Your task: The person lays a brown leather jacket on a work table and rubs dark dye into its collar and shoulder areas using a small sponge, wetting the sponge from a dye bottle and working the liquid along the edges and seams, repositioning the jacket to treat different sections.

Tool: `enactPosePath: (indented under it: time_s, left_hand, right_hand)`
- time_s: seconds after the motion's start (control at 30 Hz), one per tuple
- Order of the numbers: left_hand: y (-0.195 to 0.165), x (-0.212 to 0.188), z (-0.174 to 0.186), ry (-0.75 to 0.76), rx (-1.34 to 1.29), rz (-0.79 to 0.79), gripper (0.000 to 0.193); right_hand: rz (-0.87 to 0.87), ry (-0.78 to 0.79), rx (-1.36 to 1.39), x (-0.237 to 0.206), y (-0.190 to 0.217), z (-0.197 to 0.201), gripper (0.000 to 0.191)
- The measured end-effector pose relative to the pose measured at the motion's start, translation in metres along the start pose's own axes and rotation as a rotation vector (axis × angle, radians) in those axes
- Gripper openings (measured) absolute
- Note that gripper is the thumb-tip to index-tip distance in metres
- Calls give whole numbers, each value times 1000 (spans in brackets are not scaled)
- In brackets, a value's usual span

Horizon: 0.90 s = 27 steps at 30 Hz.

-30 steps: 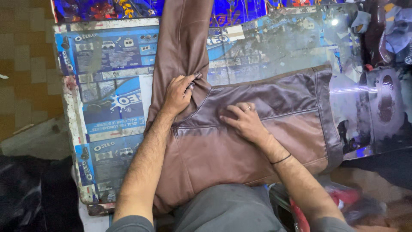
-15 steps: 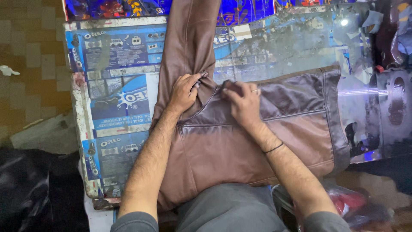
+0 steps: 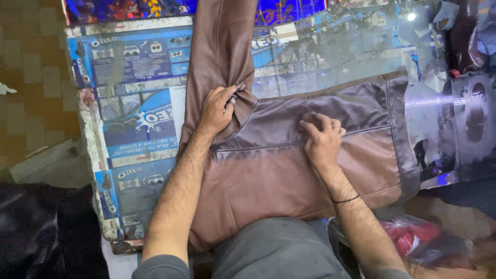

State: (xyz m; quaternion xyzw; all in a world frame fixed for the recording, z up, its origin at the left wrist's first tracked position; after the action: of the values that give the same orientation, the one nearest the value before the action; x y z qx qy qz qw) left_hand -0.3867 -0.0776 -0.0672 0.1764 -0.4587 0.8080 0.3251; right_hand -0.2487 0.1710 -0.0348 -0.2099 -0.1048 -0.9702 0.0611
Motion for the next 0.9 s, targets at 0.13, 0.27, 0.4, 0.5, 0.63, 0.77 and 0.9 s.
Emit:
enactPosePath:
  time_s: [0.13, 0.27, 0.4, 0.5, 0.63, 0.77, 0.9]
  left_hand:
    - [-3, 0, 2, -18, 20, -30, 45]
    - [-7, 5, 3, -12, 5, -25, 44]
    - [-9, 1, 8, -13, 5, 11, 42]
    - [-15, 16, 11, -13, 4, -20, 41]
    - [-19, 10, 16, -24, -2, -29, 42]
    - [-17, 14, 13, 12, 9, 9, 43]
    - [-17, 9, 15, -9, 2, -12, 43]
  right_hand:
    - [257, 47, 67, -14, 34, -13, 44]
    - [-13, -90, 36, 7, 11, -11, 34]
    - [317, 6, 242, 5, 56, -19, 39]
    - [470, 98, 231, 11, 78, -27, 45]
    - [341, 30, 291, 18, 92, -34, 42]
    - [511, 95, 351, 14, 108, -45, 45]
    - [209, -4, 236, 25, 95, -51, 45]
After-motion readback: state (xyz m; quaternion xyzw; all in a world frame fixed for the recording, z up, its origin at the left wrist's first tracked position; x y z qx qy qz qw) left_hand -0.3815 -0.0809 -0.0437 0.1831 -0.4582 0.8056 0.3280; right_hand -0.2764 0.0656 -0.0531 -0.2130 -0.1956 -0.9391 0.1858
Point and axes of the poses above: each hand's wrist, its own x-axis towards the middle knuckle, its own z-axis out of the back of the hand, y = z × x, the point moved 8 cm from there along x, towards the middle knuckle, and after that the axes turned 3 degrees about -z, right-handed, at the moved point
